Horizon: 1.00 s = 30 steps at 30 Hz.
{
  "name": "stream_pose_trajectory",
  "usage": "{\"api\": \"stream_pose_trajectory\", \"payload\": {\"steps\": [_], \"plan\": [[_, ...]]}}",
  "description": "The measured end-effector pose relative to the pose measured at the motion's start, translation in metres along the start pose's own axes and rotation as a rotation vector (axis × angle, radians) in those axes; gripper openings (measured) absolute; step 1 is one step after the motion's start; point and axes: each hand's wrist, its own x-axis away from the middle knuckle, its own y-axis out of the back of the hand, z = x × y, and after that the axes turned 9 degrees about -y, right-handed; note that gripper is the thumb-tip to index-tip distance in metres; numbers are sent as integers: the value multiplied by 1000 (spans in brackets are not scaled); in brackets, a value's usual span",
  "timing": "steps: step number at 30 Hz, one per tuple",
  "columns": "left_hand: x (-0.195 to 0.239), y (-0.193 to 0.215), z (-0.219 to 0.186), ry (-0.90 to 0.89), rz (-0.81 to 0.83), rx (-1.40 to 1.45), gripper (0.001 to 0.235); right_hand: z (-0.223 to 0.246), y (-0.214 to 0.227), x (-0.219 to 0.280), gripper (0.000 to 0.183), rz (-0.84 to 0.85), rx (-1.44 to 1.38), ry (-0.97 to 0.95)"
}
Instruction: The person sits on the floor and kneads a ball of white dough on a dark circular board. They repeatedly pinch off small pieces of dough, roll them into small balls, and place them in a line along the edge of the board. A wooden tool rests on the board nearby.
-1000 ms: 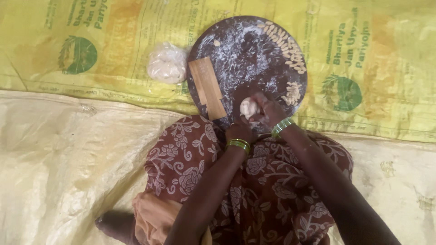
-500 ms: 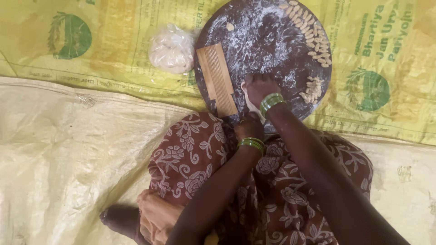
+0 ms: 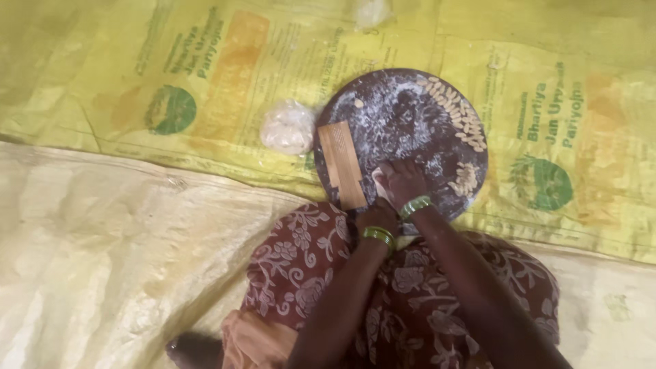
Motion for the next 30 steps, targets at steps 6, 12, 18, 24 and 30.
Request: {"api": "stream_pose_trajectory", "payload": {"steps": [6,12,18,24,30], "plan": [[4,5,5,-51,-43,70,43,-43,-21,66,65,-88,-190,170],[-1,-4,-5,45,100,66,54,-39,-11,39,74,-56,189,163],[-2,-9,-16,121,-15,-110,49,-24,-12,-6,53,-38,257,78],[-2,-19,-18,81,54,-256,57,-5,9,-30,39,184,214,-125],[-5,-31,-20,98,24,-281,51,17,27,-59,63,267,253,-292]]}}
